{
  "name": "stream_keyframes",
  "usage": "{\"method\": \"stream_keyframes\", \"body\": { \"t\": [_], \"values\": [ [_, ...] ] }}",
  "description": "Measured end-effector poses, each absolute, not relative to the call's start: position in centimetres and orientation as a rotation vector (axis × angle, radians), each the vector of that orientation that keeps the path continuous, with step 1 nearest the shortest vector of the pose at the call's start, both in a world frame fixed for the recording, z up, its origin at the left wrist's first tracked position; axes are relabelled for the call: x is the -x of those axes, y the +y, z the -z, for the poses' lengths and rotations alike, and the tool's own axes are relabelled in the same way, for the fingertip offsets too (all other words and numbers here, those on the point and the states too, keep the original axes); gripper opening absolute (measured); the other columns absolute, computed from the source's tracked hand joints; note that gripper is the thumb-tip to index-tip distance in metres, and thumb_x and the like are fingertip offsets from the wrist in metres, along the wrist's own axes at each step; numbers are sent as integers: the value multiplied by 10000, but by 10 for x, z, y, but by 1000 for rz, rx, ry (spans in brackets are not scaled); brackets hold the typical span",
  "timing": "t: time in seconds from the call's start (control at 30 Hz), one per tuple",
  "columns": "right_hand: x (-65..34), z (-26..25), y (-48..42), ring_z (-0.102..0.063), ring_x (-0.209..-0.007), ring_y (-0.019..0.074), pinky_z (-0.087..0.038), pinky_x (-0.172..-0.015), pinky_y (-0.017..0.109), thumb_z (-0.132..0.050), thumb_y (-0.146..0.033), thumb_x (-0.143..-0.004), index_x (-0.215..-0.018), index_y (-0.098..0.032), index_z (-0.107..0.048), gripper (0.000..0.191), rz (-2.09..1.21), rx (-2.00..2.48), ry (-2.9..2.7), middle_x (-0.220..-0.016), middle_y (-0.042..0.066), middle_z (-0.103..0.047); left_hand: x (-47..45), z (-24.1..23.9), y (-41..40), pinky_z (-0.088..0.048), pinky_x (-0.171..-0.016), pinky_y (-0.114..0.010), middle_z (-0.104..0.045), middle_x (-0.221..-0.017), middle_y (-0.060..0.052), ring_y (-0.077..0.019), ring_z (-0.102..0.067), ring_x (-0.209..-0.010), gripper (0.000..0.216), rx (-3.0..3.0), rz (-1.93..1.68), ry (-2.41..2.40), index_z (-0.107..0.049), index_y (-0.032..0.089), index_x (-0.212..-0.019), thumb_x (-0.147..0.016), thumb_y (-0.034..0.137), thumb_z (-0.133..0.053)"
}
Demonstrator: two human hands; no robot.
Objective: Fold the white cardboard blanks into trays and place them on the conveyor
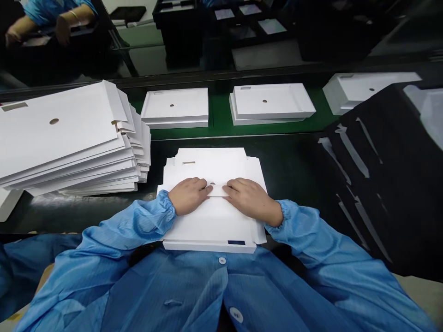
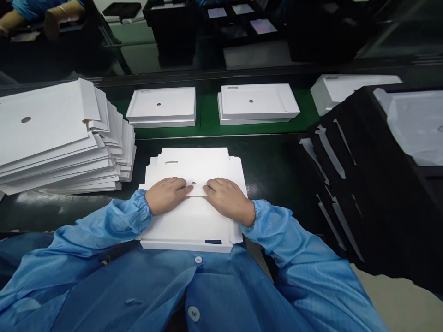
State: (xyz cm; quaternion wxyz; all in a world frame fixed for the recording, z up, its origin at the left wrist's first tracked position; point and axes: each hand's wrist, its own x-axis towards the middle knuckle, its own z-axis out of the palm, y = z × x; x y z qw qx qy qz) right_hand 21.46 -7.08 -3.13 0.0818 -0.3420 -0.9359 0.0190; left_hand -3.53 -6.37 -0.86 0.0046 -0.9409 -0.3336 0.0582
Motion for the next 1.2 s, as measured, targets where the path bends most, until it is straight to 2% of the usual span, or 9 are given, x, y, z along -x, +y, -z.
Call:
{"method": "stream_keyframes", "body": {
  "t": [0.17,0.3,0.43,0.5,0.6,0.73,0.87,1.03,1.2],
  "values": [
    [-209,32,-65,-559,-832,206,-391,-766,341,-409,-173,-1016,-932,-142,-695,299,-18,1039,-2823,-934,97,-674,26,17,-68,-478,-814,-373,-655,-1005,-101,-223,-611,-911,302,2959,-75,-1137,-668,138,-1151,-997,146,-408],
    [-207,27,-51,-608,-873,206,-397,-766,320,-420,-226,-1028,-971,-173,-705,296,-192,1146,-2861,-960,80,-708,22,14,-58,-488,-813,-354,-682,-1036,-95,-224,-643,-925,316,3026,-141,-1311,-665,156,-1165,-921,84,-477],
    [-205,24,-37,-650,-920,213,-403,-750,310,-431,-307,-1040,-1218,-210,-646,296,-347,1285,-2801,-1042,65,-739,20,2,-32,-480,-731,-329,-722,-982,-64,-229,-668,-872,301,3030,-335,-1609,-642,205,-1206,-915,200,-564],
    [-206,24,-36,-649,-924,216,-399,-741,311,-423,-319,-1044,-1243,-224,-637,308,-311,1311,-2789,-1037,64,-735,23,-2,-20,-471,-704,-327,-726,-979,-50,-237,-670,-867,344,2985,-408,-1705,-628,255,-1259,-918,290,-595],
    [-210,27,-40,-619,-959,235,-403,-794,332,-405,-368,-1048,-1195,-217,-678,344,-173,1243,-2794,-1030,85,-707,35,1,-15,-484,-787,-343,-702,-1073,-51,-252,-646,-1006,334,2987,-334,-1657,-662,307,-1258,-946,392,-578],
    [-216,35,-46,-585,-965,242,-410,-872,361,-480,-479,-1007,-1215,-185,-678,412,-143,1137,-2749,-1076,111,-669,56,18,-25,-481,-916,-375,-627,-1130,-109,-263,-600,-1060,523,3067,-59,-1355,-648,242,-1328,-888,524,-656],
    [-214,42,-47,-583,-960,251,-414,-874,366,-543,-493,-972,-1180,-147,-680,426,-142,1109,-2735,-1059,117,-667,63,33,-37,-480,-926,-393,-620,-1118,-127,-253,-593,-1018,454,2975,91,-1281,-647,188,-1316,-943,443,-602],
    [-211,42,-49,-580,-919,245,-414,-840,359,-510,-418,-1000,-1116,-120,-677,361,-72,1042,-2742,-1014,115,-667,57,34,-44,-485,-871,-414,-638,-1067,-141,-260,-593,-984,373,2894,98,-1168,-661,160,-1254,-992,383,-514],
    [-212,42,-51,-567,-886,240,-412,-824,361,-464,-418,-1018,-1077,-109,-675,379,4,961,-2759,-985,124,-660,55,31,-47,-481,-832,-404,-652,-1036,-132,-260,-604,-971,329,2859,97,-1131,-677,162,-1212,-989,353,-528]
  ]
}}
